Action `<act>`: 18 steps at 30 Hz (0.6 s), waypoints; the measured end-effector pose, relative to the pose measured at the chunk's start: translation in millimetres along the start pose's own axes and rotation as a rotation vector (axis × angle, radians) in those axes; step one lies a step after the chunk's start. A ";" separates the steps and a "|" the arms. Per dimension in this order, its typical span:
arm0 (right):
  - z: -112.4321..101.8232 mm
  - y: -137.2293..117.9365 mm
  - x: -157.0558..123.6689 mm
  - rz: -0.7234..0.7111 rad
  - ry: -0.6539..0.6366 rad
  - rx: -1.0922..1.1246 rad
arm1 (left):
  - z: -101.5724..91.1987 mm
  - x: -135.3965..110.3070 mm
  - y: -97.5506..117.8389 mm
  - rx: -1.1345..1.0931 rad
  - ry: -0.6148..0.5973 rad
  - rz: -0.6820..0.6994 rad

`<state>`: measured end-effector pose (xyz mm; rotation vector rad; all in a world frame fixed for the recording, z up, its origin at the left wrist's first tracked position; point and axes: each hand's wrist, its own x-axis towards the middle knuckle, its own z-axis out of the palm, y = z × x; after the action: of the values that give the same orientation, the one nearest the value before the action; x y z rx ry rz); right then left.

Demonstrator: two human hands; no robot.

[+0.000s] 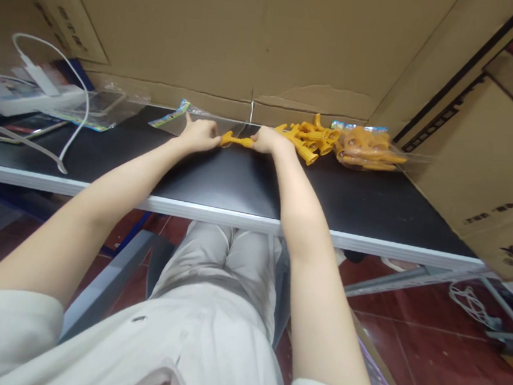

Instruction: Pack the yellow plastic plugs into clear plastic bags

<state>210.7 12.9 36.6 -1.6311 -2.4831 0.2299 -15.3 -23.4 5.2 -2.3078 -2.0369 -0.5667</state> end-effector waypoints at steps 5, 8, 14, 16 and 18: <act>8.4 1.7 -4.3 -0.036 0.061 0.036 | 0.6 0.4 -0.6 0.006 0.003 -0.040; 11.3 4.7 -3.7 -0.002 0.126 0.016 | 0.3 -0.3 -1.8 0.009 -0.024 -0.050; 10.8 5.2 -7.6 0.026 0.149 0.015 | 5.0 -0.4 0.4 0.013 -0.013 -0.060; 9.9 1.9 -9.6 0.019 0.141 0.008 | 6.2 -0.1 1.4 0.017 -0.012 -0.070; 9.1 -2.0 -11.2 0.011 0.149 0.007 | 6.9 -0.2 2.5 0.023 -0.020 -0.065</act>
<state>211.3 1.5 27.6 -1.5977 -2.3609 0.1144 -11.2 -22.3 -0.7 -2.2514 -2.1222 -0.5209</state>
